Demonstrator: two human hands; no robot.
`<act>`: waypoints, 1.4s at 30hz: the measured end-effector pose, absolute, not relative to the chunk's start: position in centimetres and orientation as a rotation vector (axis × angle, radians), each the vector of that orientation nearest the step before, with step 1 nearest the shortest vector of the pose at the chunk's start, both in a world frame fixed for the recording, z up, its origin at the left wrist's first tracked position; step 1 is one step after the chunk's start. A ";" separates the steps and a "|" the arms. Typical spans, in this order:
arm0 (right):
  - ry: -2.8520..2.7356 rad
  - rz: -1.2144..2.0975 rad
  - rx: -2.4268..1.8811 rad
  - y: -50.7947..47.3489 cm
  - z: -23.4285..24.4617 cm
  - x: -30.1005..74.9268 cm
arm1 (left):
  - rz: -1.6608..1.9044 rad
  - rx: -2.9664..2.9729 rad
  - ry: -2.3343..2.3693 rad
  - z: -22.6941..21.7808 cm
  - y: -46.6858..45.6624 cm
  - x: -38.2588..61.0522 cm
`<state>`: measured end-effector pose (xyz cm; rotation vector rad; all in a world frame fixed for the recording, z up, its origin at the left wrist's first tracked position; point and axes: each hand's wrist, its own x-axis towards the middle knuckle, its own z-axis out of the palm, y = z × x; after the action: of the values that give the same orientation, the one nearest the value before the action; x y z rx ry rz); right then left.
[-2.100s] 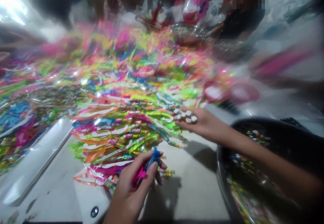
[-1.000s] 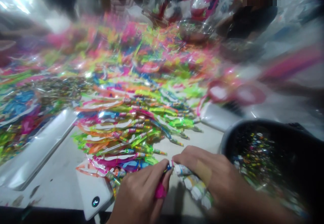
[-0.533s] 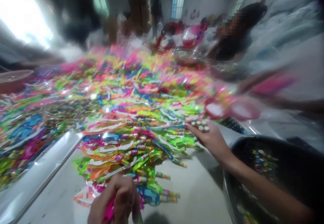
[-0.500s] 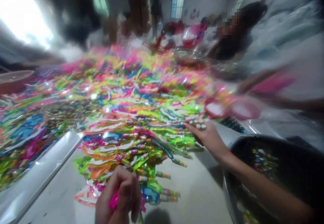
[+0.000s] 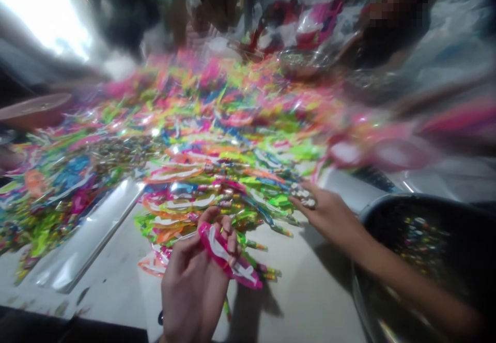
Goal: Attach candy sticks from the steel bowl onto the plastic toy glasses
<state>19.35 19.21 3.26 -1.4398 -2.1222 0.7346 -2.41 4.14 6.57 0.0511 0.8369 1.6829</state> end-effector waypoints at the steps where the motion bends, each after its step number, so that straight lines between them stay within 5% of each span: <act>1: -2.130 0.820 -1.417 18.4 3.6 19.2 | 1.697 0.036 0.850 6.3 4.2 -2.4; 6: -1.893 1.591 -1.243 13.8 6.0 17.9 | 1.787 -0.025 0.896 6.3 4.6 -2.1; 13: -1.444 2.052 -1.154 10.2 6.9 16.0 | 1.923 0.139 1.126 7.0 4.4 -2.1; 21: -1.463 1.882 -1.037 10.7 8.7 16.3 | 1.705 0.633 1.134 4.8 3.7 1.3; 34: -1.944 1.367 -1.137 10.8 8.8 17.6 | 1.876 0.908 1.236 4.1 3.6 1.0; 42: -1.870 1.501 -1.071 11.3 9.0 17.6 | 1.917 0.995 1.200 4.6 3.8 0.9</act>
<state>17.63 11.26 8.99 -1.0705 -1.8696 1.5014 0.94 3.81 4.58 0.9952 1.2005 1.9167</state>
